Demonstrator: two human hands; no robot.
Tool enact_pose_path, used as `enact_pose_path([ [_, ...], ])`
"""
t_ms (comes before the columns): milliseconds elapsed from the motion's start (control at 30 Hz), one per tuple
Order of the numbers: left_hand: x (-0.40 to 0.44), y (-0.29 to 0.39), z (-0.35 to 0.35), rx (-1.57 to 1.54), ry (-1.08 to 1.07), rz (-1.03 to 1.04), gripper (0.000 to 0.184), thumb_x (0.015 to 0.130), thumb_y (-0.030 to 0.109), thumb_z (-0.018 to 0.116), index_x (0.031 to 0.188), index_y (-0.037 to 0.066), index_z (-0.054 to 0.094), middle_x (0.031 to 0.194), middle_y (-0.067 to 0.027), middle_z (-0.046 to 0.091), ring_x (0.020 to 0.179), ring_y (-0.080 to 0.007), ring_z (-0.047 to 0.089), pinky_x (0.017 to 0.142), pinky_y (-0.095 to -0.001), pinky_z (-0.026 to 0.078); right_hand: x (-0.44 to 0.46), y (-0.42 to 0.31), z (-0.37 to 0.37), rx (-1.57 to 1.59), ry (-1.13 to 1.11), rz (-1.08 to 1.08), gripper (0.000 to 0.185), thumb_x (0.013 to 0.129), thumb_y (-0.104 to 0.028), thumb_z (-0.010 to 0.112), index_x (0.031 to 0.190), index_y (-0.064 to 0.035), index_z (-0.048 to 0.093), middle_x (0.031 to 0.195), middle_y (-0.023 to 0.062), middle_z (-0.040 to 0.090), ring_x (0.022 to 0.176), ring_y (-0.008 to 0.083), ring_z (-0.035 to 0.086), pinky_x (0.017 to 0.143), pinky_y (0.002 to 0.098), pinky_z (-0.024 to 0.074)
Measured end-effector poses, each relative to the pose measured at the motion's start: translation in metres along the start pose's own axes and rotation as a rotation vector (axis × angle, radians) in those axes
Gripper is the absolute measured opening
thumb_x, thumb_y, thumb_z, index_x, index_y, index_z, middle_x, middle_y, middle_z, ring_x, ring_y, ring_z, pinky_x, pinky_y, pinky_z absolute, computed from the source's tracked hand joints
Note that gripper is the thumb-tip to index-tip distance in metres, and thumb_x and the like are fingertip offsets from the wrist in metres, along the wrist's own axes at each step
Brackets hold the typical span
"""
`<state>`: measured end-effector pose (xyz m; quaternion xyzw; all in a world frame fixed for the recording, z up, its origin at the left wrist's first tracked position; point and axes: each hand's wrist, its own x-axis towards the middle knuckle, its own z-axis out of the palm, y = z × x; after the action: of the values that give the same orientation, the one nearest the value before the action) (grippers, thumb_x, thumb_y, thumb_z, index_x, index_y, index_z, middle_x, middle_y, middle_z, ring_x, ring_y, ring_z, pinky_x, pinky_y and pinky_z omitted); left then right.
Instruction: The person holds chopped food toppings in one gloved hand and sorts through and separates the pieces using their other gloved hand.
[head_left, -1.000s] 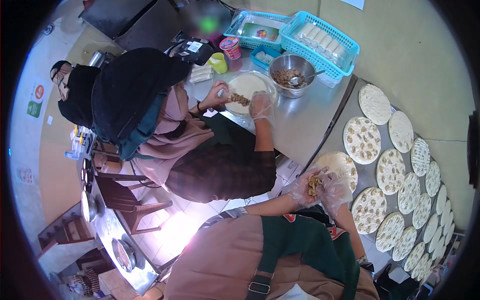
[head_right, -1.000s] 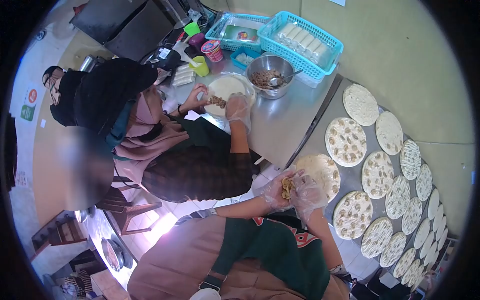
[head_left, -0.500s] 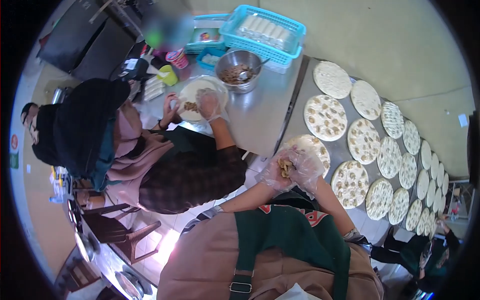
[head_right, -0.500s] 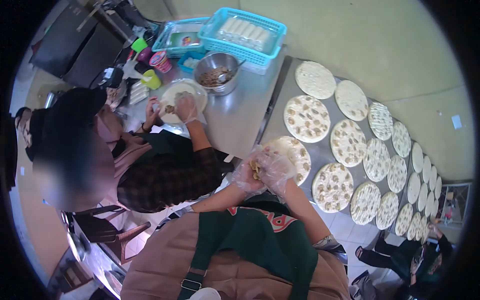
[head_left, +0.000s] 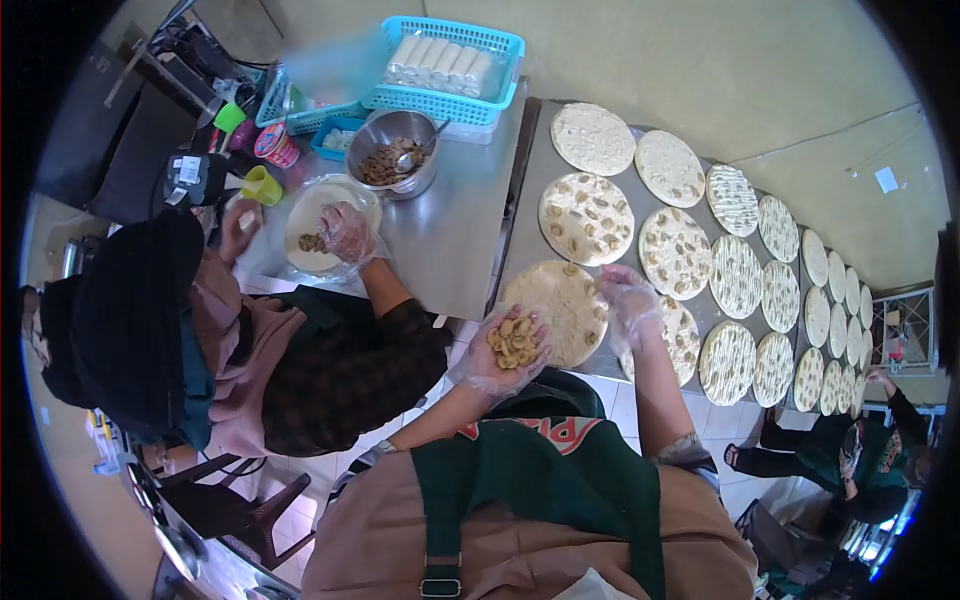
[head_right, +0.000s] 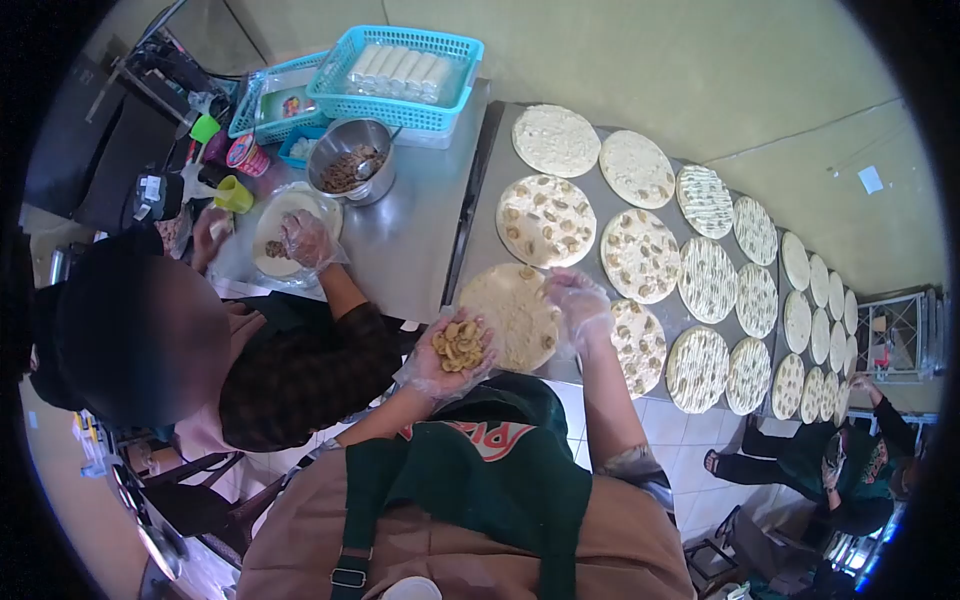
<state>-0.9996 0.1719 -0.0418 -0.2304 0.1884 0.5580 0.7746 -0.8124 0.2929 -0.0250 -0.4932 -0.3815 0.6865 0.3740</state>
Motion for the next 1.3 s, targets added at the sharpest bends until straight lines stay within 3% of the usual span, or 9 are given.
enact_pose_path([
  [167, -0.012, 0.008, -0.013, -0.040, 0.044, 0.014, 0.028, 0.080, 0.033, 0.042, 0.101, 0.018, 0.054, 0.107, -0.0052, 0.052, 0.102, -0.0263, 0.047, 0.088, -0.0492, 0.033, 0.053, 0.026, 0.012, -0.434, 0.118, -0.025, 0.028, 0.068, -0.003, 0.059, 0.096, 0.0013, 0.056, 0.081, 0.0048, 0.058, 0.073, 0.0120, 0.056, 0.064, 0.0225, 0.0456],
  [400, -0.029, 0.013, -0.018, -0.111, 0.019, 0.059, 0.028, 0.081, 0.032, 0.043, 0.101, 0.017, 0.054, 0.107, -0.0061, 0.053, 0.102, -0.0268, 0.047, 0.087, -0.0481, 0.035, 0.092, 0.045, 0.035, -0.290, -0.024, 0.149, 0.029, 0.062, -0.006, 0.061, 0.091, -0.0035, 0.060, 0.079, 0.0047, 0.060, 0.071, 0.0108, 0.056, 0.062, 0.0217, 0.0447],
  [467, -0.031, 0.014, -0.023, -0.126, -0.007, 0.067, 0.027, 0.081, 0.032, 0.043, 0.101, 0.017, 0.054, 0.107, -0.0061, 0.053, 0.102, -0.0268, 0.047, 0.087, -0.0482, 0.036, 0.088, 0.036, 0.043, -0.570, -0.033, 0.200, 0.024, 0.063, -0.001, 0.063, 0.087, -0.0010, 0.057, 0.075, 0.0043, 0.056, 0.066, 0.0127, 0.055, 0.059, 0.0189, 0.0437],
  [600, -0.033, 0.014, -0.024, -0.141, -0.008, 0.068, 0.029, 0.081, 0.035, 0.042, 0.101, 0.018, 0.055, 0.104, -0.0044, 0.054, 0.102, -0.0262, 0.048, 0.085, -0.0490, 0.036, 0.091, 0.046, 0.043, -0.604, -0.038, 0.197, 0.024, 0.063, -0.006, 0.064, 0.086, -0.0030, 0.060, 0.075, 0.0040, 0.058, 0.067, 0.0118, 0.055, 0.061, 0.0195, 0.0431],
  [700, -0.033, 0.014, -0.023, -0.137, 0.045, 0.082, 0.029, 0.081, 0.034, 0.042, 0.100, 0.018, 0.056, 0.104, -0.0041, 0.055, 0.102, -0.0260, 0.048, 0.085, -0.0485, 0.037, 0.082, 0.038, 0.047, -0.899, -0.007, 0.031, 0.021, 0.065, -0.009, 0.061, 0.085, -0.0053, 0.062, 0.076, 0.0045, 0.061, 0.068, 0.0118, 0.056, 0.064, 0.0218, 0.0437],
  [767, -0.034, 0.014, -0.021, -0.140, 0.036, 0.073, 0.028, 0.081, 0.034, 0.042, 0.100, 0.018, 0.056, 0.104, -0.0039, 0.055, 0.102, -0.0259, 0.048, 0.085, -0.0484, 0.037, 0.083, 0.041, 0.043, -1.202, -0.090, -0.207, 0.025, 0.067, -0.021, 0.056, 0.090, -0.0142, 0.063, 0.086, 0.0061, 0.061, 0.081, 0.0204, 0.057, 0.073, 0.0284, 0.0434],
  [867, -0.035, 0.012, -0.018, -0.144, 0.028, 0.060, 0.028, 0.081, 0.034, 0.042, 0.100, 0.018, 0.056, 0.104, -0.0037, 0.055, 0.102, -0.0257, 0.048, 0.085, -0.0483, 0.037, 0.078, 0.034, 0.047, -1.380, -0.138, -0.324, 0.026, 0.067, -0.022, 0.056, 0.090, -0.0143, 0.063, 0.090, 0.0063, 0.060, 0.084, 0.0224, 0.057, 0.075, 0.0293, 0.0436],
  [1000, -0.035, 0.013, -0.017, -0.144, 0.042, 0.069, 0.028, 0.081, 0.032, 0.042, 0.103, 0.019, 0.053, 0.107, -0.0053, 0.053, 0.100, -0.0267, 0.048, 0.085, -0.0480, 0.037, 0.087, 0.052, 0.034, -1.082, -0.139, -0.267, 0.024, 0.069, -0.024, 0.054, 0.088, -0.0134, 0.063, 0.091, 0.0063, 0.060, 0.085, 0.0224, 0.056, 0.075, 0.0300, 0.0436],
  [1300, -0.036, 0.013, -0.015, -0.148, 0.064, 0.051, 0.029, 0.082, 0.032, 0.039, 0.103, 0.019, 0.053, 0.106, -0.0043, 0.053, 0.100, -0.0264, 0.049, 0.085, -0.0480, 0.037, 0.081, 0.032, 0.049, -1.732, -0.382, -0.378, 0.025, 0.076, -0.018, 0.047, 0.098, -0.0140, 0.055, 0.097, 0.0072, 0.056, 0.088, 0.0229, 0.056, 0.076, 0.0314, 0.0445],
])
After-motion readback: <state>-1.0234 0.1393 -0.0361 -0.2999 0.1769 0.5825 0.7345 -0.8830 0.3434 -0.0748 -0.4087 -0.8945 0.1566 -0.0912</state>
